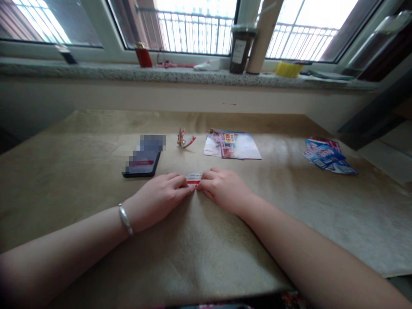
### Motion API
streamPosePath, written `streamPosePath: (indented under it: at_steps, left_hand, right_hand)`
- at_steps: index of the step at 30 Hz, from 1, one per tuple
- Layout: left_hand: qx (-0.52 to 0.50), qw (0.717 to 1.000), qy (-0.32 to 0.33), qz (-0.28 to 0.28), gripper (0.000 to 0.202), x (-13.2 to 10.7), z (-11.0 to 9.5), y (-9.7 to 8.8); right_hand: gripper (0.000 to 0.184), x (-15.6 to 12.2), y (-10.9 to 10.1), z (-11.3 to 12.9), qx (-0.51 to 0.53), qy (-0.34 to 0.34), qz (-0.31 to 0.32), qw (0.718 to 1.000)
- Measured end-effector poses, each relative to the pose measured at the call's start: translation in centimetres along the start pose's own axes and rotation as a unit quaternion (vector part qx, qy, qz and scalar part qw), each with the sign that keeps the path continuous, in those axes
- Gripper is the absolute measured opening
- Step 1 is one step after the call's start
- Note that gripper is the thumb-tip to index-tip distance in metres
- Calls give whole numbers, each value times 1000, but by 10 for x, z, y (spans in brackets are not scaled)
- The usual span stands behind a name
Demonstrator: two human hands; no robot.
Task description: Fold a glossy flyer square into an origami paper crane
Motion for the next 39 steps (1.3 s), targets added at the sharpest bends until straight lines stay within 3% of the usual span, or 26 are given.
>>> streamPosePath:
  at_steps: [15, 39]
  left_hand:
    - [-20, 999, -8, -24, 18, -1, 1, 1]
    - [-36, 998, -40, 18, 21, -3, 1, -9]
  right_hand:
    - [21, -1, -6, 4, -41, 22, 34, 998]
    - [22, -8, -9, 0, -22, 38, 50, 998]
Point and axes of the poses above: each hand's wrist, its own x-axis towards the middle knuckle, its own y-axis out of the palm, z = x × y, the point moved 2 cm from there along x, towards the middle knuckle, and after that the axes turned 10 degrees about z, right-handed, at the moved point
